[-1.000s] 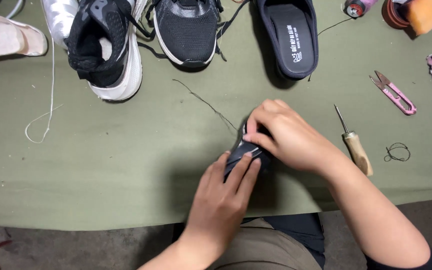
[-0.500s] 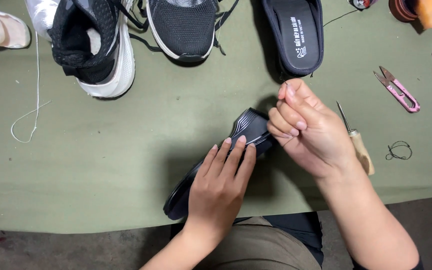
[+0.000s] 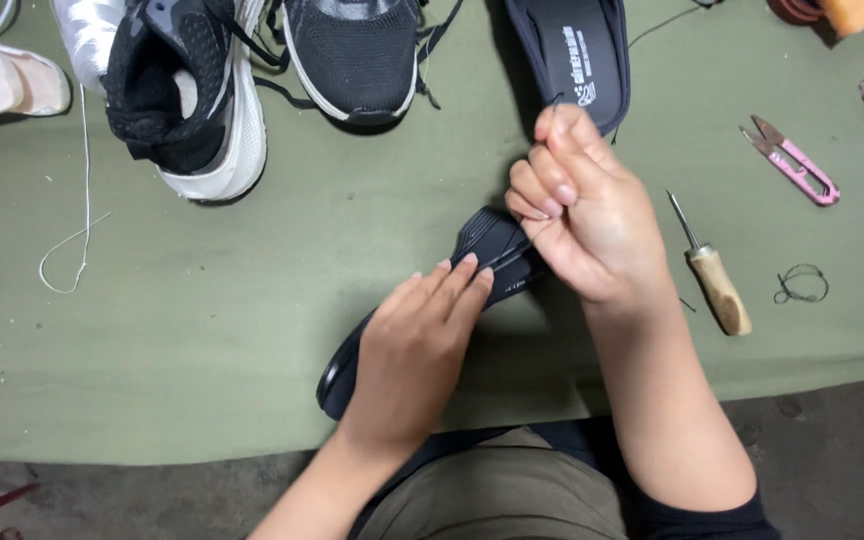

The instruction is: The person uses a wooden-handled awl to puncture holes along the edge of a black slip-on shoe. They then thread a needle with black thread and sew the shoe's upper to the sole, pulling the thread tight to secure the stitching.

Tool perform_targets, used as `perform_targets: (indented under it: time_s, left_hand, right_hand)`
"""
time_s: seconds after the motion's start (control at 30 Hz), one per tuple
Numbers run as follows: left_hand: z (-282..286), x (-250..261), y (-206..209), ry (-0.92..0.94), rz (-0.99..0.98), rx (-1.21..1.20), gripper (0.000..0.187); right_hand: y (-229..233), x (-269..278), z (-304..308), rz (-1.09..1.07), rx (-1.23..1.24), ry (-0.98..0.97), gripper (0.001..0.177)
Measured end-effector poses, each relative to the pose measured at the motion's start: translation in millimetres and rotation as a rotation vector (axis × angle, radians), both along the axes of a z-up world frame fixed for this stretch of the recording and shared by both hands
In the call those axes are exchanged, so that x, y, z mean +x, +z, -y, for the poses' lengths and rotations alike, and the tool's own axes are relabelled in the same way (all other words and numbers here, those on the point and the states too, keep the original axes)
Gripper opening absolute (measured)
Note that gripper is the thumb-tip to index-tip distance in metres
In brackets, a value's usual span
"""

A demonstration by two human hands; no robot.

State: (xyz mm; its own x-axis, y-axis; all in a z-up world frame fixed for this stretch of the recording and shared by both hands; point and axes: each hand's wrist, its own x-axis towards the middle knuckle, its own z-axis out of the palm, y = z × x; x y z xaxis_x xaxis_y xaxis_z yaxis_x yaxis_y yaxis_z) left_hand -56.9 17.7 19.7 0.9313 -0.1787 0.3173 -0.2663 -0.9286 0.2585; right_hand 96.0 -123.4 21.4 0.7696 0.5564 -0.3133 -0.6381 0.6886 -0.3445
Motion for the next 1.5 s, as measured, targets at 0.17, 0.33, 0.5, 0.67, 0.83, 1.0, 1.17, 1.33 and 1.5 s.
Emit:
perform_targets:
  time_s: [0.17, 0.33, 0.5, 0.67, 0.83, 1.0, 1.17, 1.33, 1.5]
  left_hand:
    - [16, 19, 7, 0.184, -0.004, 0.073, 0.032]
    - [8, 33, 1, 0.294, -0.125, -0.081, 0.017]
    - [-3, 36, 3, 0.342, -0.253, -0.164, 0.028]
    - [3, 35, 14, 0.346, -0.202, -0.190, 0.029]
    - [1, 33, 9, 0.371, -0.161, -0.156, 0.028]
    - [9, 31, 9, 0.387, -0.127, -0.161, 0.028]
    - [18, 28, 1, 0.393, -0.013, -0.044, 0.023]
    - [19, 29, 1, 0.384, 0.006, -0.070, 0.022]
    - [22, 31, 5, 0.367, -0.002, -0.073, 0.020]
  right_hand:
    - [56, -24, 7, 1.071, -1.164, -0.220, 0.018]
    - [27, -51, 38, 1.195, -1.428, -0.217, 0.010]
    - [-36, -74, 48, 1.095, -1.560, -0.061, 0.036]
    - [-49, -83, 58, 0.746, -1.542, 0.220, 0.027]
    - [-28, -93, 73, 0.874, -1.548, 0.382, 0.014]
    - [-31, -95, 71, 0.823, -1.233, 0.341, 0.037]
    - [-25, -88, 29, 1.250, -1.429, -0.081, 0.010]
    - [-20, -93, 32, 1.279, -1.335, -0.053, 0.023]
    - [-45, -91, 25, 1.235, -0.964, -0.244, 0.035]
